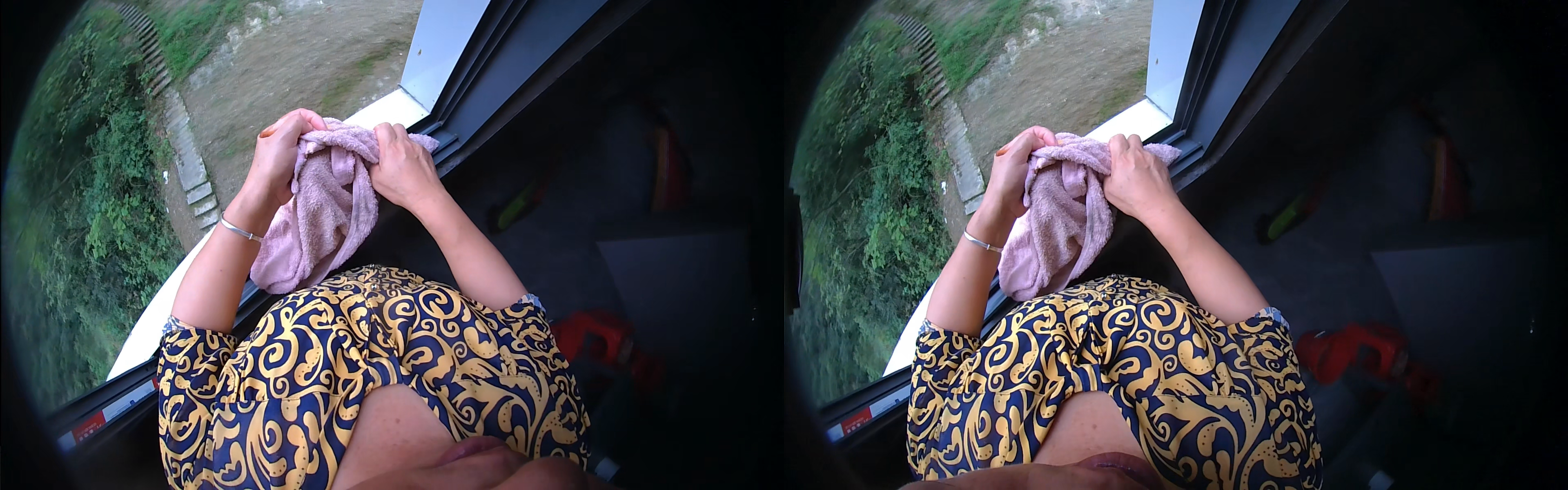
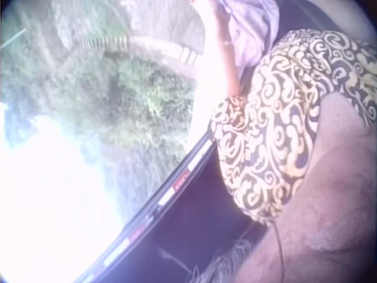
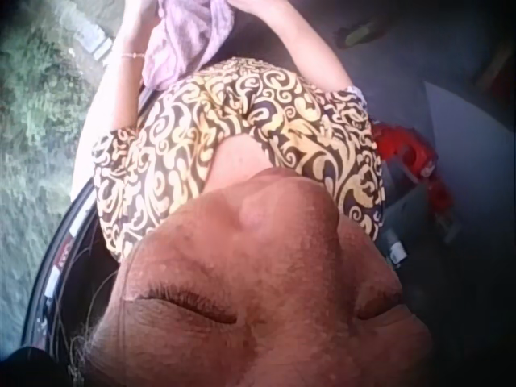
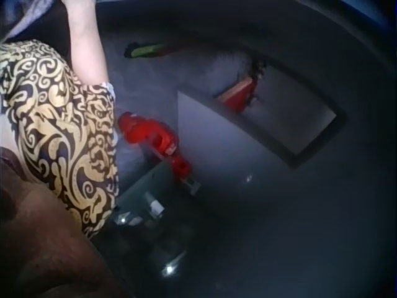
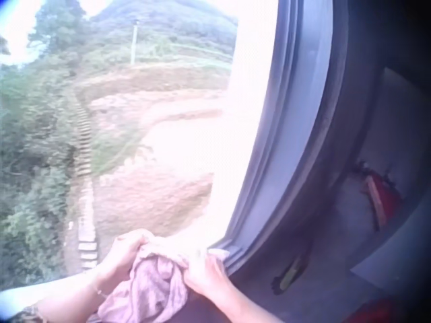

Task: The person cleans the window frame using a pink cloth and a thin orange stick. They wipe the frame and use the stick to clean crevices along the edges.

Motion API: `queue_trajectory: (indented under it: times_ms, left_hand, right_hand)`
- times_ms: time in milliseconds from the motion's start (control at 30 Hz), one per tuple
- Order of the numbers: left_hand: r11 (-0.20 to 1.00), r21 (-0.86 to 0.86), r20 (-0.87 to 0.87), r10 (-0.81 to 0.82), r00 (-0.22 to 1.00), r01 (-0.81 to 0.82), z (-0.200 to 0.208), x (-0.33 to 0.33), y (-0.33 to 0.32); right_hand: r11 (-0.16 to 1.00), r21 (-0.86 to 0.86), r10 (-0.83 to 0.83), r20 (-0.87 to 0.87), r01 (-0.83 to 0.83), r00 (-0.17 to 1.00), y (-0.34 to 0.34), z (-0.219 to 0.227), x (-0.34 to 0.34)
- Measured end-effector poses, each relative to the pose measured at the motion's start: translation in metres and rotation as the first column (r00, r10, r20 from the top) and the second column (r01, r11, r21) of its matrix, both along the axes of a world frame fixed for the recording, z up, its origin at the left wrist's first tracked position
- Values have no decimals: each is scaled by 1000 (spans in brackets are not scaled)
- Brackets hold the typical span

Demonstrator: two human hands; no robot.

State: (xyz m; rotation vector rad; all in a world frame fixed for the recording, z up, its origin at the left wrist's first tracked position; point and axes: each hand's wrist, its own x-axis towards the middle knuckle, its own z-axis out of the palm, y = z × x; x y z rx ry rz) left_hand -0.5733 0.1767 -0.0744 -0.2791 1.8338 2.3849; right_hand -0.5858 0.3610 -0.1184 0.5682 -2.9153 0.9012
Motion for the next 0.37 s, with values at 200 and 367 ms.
queue_trajectory:
  times_ms: [200,367]
  left_hand:
    - [998,-55,-3,21,1000,-21,-5,-8,18]
    - [968,-244,-182,19,983,-64,-15,-9,29]
  right_hand:
    - [1000,11,-5,-3,5,1000,16,-3,-17]
    - [998,-33,43,-26,-43,999,29,-9,-30]
